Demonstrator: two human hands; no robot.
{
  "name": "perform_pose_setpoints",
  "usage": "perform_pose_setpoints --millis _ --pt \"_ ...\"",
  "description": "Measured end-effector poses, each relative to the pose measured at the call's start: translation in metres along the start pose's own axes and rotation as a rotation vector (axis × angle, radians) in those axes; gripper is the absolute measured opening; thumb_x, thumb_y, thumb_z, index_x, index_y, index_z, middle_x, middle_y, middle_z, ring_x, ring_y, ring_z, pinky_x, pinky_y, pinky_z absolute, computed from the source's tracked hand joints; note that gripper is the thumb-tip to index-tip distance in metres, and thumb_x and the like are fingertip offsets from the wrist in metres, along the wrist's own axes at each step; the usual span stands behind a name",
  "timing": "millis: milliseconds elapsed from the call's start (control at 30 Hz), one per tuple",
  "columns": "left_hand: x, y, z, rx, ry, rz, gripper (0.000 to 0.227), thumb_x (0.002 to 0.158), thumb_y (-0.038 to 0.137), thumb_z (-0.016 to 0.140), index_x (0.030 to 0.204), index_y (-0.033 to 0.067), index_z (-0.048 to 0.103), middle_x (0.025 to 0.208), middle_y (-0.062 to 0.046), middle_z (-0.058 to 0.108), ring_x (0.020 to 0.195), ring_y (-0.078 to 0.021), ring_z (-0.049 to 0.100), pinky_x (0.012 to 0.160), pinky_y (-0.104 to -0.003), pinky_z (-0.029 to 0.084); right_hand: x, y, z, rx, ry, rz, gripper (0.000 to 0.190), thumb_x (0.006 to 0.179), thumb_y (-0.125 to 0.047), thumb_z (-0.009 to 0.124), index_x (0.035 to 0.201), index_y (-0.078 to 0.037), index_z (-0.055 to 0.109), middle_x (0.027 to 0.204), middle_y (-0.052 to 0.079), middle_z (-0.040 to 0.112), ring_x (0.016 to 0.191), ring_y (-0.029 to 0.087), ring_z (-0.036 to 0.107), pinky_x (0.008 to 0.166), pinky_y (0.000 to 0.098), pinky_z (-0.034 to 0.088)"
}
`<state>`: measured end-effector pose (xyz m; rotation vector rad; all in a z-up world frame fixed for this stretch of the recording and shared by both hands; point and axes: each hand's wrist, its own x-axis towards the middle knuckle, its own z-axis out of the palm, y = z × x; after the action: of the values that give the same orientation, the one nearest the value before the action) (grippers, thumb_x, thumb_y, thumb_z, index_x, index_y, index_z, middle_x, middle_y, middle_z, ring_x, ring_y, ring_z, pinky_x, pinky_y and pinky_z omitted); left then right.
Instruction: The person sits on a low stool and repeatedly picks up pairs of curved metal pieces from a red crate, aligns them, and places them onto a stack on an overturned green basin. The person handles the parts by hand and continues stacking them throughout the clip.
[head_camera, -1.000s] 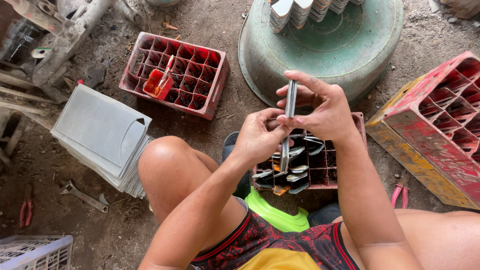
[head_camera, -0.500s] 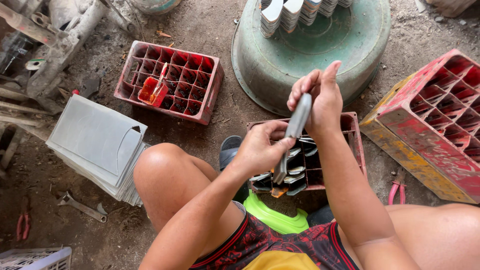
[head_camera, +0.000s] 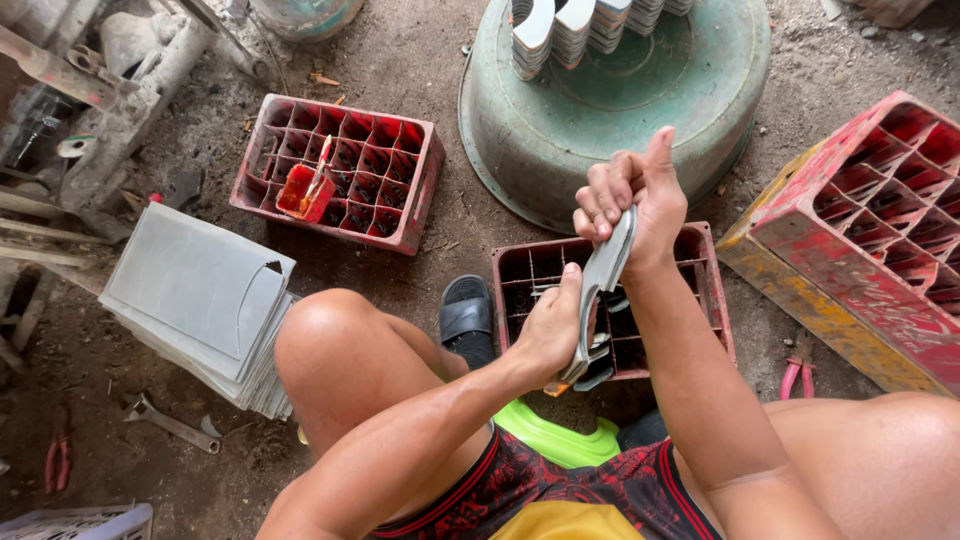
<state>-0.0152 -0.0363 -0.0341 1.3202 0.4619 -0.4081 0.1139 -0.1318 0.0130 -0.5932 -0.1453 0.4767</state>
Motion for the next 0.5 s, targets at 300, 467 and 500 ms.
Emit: perform_pose_setpoints --millis 300,467,500 --pt "0.008 0.011 -0.001 0.112 -0.008 0.062 0.076 0.113 0.059 0.024 0.079 0.0003 0.056 0.065 -0.007 0.053 0.058 -0.0200 0.051 0.056 -0.038 0.045 0.007 0.001 0.000 -0.155 0.108 -0.109 0.067 0.108 -0.063 0.042 0.066 -0.010 0.041 0.057 0.005 0.040 0.045 0.019 0.041 0.045 0.0327 0.035" --pt "-0.003 0.039 -0.013 -0.082 -0.340 -0.106 0.063 0.104 0.057 0.028 0.114 0.0026 0.059 0.088 -0.012 0.068 0.068 -0.0196 0.066 0.063 -0.034 0.057 0.005 -0.020 0.005 -0.374 0.020 -0.150 0.069 0.109 -0.065 0.043 0.068 -0.010 0.040 0.059 0.004 0.039 0.046 0.014 0.037 0.045 0.0300 0.032" --pt "-0.004 0.044 -0.016 -0.155 -0.410 -0.115 0.061 0.103 0.055 0.033 0.121 0.0036 0.059 0.097 -0.011 0.074 0.076 -0.0166 0.071 0.069 -0.032 0.061 0.004 -0.025 0.007 -0.416 0.019 -0.176 0.069 0.109 -0.064 0.044 0.068 -0.009 0.040 0.060 0.004 0.039 0.047 0.014 0.037 0.045 0.0299 0.033"
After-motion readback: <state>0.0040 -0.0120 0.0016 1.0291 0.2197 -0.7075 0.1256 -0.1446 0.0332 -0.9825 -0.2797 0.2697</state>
